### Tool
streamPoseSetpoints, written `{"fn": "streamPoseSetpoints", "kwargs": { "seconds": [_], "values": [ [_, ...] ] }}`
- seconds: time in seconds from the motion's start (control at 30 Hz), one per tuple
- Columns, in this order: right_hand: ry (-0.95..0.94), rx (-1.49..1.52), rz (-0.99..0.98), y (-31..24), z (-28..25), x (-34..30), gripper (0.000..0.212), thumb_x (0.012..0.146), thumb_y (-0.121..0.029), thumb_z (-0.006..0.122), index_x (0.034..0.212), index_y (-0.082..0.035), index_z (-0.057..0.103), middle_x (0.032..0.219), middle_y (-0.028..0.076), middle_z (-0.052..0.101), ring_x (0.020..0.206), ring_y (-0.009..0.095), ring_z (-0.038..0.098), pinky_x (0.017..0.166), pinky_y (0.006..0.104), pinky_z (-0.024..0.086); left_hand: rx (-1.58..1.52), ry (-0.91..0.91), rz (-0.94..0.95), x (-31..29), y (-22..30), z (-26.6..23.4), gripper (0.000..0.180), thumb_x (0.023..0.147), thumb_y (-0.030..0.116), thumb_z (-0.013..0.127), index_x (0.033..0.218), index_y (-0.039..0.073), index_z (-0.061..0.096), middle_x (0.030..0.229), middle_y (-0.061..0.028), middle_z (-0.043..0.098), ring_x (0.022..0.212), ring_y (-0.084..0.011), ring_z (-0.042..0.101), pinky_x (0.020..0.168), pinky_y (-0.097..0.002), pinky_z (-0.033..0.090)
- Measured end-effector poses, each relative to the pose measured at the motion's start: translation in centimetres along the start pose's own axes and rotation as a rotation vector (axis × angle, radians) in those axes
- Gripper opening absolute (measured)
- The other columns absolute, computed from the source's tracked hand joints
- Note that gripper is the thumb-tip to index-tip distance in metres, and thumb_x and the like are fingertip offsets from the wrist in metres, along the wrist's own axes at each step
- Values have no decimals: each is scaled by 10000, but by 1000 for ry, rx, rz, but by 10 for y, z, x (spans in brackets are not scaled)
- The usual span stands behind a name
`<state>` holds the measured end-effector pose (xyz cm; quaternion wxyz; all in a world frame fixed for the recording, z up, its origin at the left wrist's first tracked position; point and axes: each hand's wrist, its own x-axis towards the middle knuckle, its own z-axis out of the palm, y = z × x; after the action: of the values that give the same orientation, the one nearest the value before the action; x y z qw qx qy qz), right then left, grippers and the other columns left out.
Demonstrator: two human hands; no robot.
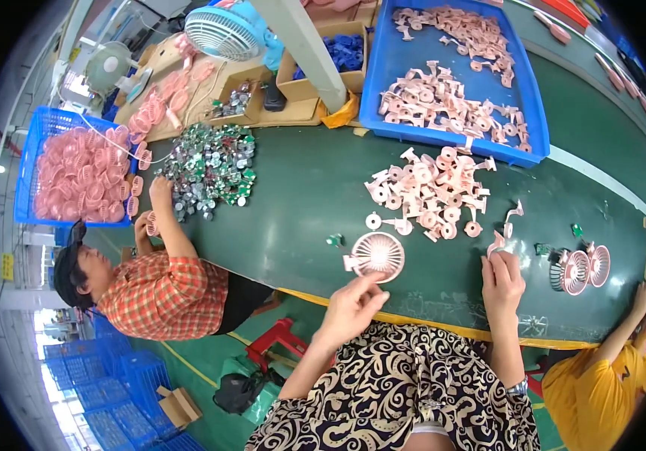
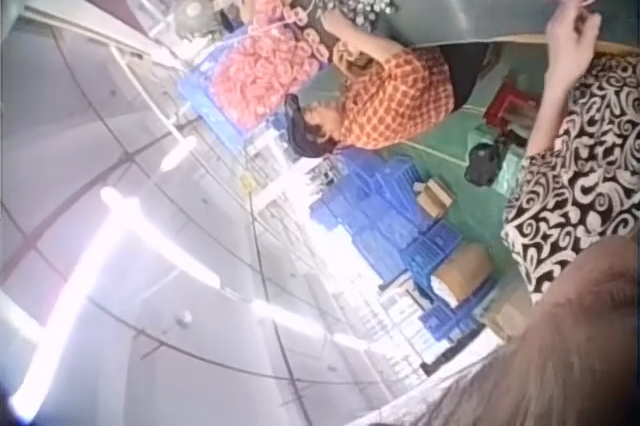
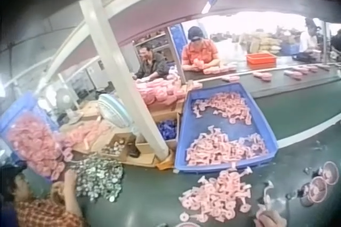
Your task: The person assembles handheld fan components by attaching plastic connectors to fan grilles by hand, places assembled units on the table, and scoops plastic parts from a container onto the workbench.
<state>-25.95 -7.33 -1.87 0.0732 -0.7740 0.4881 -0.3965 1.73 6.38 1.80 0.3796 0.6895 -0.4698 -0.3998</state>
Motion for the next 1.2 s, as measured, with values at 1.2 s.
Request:
{"fn": "streamPoseSetpoints", "kwargs": {
  "seconds": [1.2],
  "values": [
    [-236,303,-15,-60,-3,7,340,771,-111,867,1045,-26,685,956,115,655,706,255,700,597,361,583,153,134,73,35,-5,18,135,978,89,687,1049,-9,747,758,-51,682,649,-88,592,611,-277,480]
  ]
}}
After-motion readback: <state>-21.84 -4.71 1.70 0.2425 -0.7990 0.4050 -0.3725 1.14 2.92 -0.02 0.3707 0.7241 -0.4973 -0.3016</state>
